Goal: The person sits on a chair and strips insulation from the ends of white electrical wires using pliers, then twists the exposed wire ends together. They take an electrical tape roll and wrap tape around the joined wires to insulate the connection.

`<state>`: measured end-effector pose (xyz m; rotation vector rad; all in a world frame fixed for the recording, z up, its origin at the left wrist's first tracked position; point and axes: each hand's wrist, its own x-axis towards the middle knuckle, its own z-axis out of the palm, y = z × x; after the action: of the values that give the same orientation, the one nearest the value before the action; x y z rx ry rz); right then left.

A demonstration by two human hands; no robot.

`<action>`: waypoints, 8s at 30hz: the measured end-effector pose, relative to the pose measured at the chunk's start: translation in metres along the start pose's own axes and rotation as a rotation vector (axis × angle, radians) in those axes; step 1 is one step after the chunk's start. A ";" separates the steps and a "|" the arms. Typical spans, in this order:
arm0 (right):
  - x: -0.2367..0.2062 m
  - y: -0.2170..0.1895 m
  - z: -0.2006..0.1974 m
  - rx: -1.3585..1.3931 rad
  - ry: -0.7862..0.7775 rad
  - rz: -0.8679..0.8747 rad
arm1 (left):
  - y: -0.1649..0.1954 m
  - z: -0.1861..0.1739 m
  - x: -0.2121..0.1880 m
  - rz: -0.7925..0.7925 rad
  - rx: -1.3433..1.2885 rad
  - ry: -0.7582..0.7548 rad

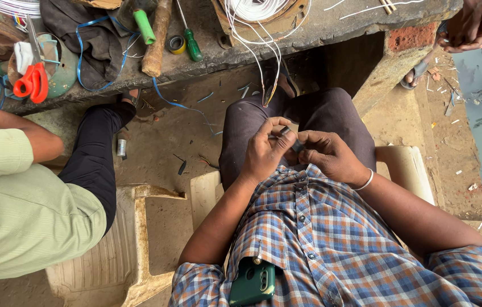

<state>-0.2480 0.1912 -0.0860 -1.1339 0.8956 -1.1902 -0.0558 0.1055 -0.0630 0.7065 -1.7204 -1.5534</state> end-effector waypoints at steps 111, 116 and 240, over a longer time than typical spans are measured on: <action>0.002 -0.014 -0.025 -0.231 -0.235 -0.058 | 0.048 -0.001 -0.015 0.285 0.503 -0.308; 0.004 -0.025 -0.021 -0.324 -0.237 -0.144 | 0.048 -0.002 -0.017 0.268 0.510 -0.303; 0.004 -0.031 0.010 -0.625 0.141 -0.352 | 0.034 -0.018 -0.005 -0.077 0.141 -0.021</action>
<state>-0.2445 0.1890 -0.0534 -1.7815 1.2622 -1.3228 -0.0366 0.1035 -0.0297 0.8380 -1.8518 -1.5062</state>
